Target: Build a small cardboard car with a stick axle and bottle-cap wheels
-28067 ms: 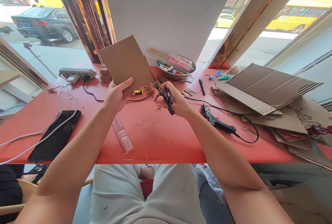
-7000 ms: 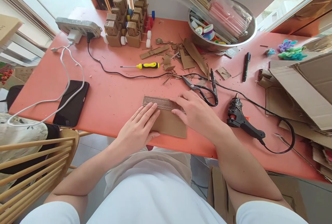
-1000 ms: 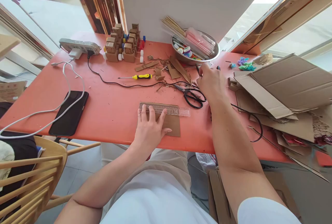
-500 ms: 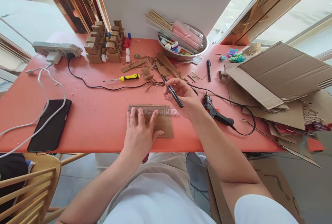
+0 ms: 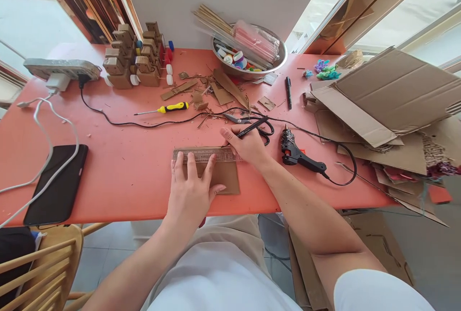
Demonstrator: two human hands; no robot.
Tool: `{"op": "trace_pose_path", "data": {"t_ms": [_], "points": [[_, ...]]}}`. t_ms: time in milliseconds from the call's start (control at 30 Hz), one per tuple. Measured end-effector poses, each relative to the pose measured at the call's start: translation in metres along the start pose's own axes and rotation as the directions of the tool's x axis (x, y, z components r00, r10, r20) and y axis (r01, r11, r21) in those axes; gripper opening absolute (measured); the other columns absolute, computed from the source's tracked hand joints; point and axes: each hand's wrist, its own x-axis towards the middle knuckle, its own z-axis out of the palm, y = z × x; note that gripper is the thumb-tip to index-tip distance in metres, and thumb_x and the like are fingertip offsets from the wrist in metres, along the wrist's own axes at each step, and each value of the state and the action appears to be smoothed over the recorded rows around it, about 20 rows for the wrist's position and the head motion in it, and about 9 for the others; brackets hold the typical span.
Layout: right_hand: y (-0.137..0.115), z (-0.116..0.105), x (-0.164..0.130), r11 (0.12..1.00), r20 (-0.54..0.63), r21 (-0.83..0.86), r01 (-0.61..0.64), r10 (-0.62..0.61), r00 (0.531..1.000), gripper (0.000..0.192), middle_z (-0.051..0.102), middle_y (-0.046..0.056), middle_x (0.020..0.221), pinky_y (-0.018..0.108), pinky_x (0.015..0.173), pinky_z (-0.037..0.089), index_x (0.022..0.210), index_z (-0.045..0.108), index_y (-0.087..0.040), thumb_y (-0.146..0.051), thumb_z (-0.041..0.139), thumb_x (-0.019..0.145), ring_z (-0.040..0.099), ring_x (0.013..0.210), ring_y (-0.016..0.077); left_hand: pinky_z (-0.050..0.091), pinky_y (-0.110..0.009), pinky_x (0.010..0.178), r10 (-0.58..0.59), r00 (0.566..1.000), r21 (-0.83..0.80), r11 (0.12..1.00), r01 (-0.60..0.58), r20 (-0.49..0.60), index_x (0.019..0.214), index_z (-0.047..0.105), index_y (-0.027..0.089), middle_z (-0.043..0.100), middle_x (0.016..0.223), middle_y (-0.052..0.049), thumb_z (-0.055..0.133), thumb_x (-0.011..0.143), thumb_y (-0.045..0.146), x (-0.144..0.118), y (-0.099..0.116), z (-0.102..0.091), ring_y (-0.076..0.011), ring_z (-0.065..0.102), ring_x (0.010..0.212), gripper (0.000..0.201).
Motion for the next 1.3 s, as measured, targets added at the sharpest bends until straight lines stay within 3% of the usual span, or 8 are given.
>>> {"op": "trace_pose_path", "data": {"t_ms": [167,633,967,1300], "points": [[0.005,0.003,0.001,0.997,-0.070,-0.072,0.009,-0.014,0.997,0.075,0.042,-0.004,0.043,0.027,0.048,0.030,0.052,0.047,-0.025,-0.095,0.063,0.074,0.041,0.048,0.0121,0.045,-0.077,0.116,-0.001,1.000,-0.002,1.000,0.001,-0.012,0.153,0.065,0.027,0.065,0.144,-0.027,0.069,0.098,0.054,0.000,0.001,-0.001,-0.0511,0.059,0.140,0.061],[0.003,0.004,0.001,0.998,-0.011,-0.058,0.014,-0.014,1.000,0.077,0.042,-0.005,0.039,0.028,0.047,0.031,0.054,0.046,-0.027,-0.101,0.058,0.072,0.038,0.041,0.0108,0.052,-0.075,0.109,0.033,0.996,0.077,0.997,-0.027,-0.084,0.146,0.072,0.021,0.068,0.138,-0.029,0.070,0.096,0.057,0.001,0.005,-0.002,-0.0534,0.065,0.131,0.061],[0.007,0.002,0.001,0.998,-0.019,-0.058,0.029,-0.030,0.999,0.077,0.042,-0.005,0.038,0.028,0.047,0.034,0.056,0.048,-0.027,-0.101,0.053,0.075,0.039,0.039,0.0110,0.047,-0.077,0.113,0.015,0.997,0.027,1.000,-0.014,-0.070,0.152,0.066,0.026,0.065,0.142,-0.027,0.067,0.099,0.056,-0.001,0.002,0.002,-0.0508,0.059,0.139,0.061],[0.012,0.002,0.001,0.980,-0.054,-0.168,0.103,-0.113,0.992,0.076,0.042,-0.004,0.047,0.028,0.052,0.031,0.056,0.040,-0.027,-0.097,0.048,0.084,0.040,0.051,0.0127,0.058,-0.074,0.101,0.103,0.984,0.124,0.989,-0.086,-0.145,0.145,0.072,0.021,0.069,0.132,-0.029,0.072,0.094,0.059,0.002,0.002,-0.002,-0.0523,0.067,0.126,0.063]]}}
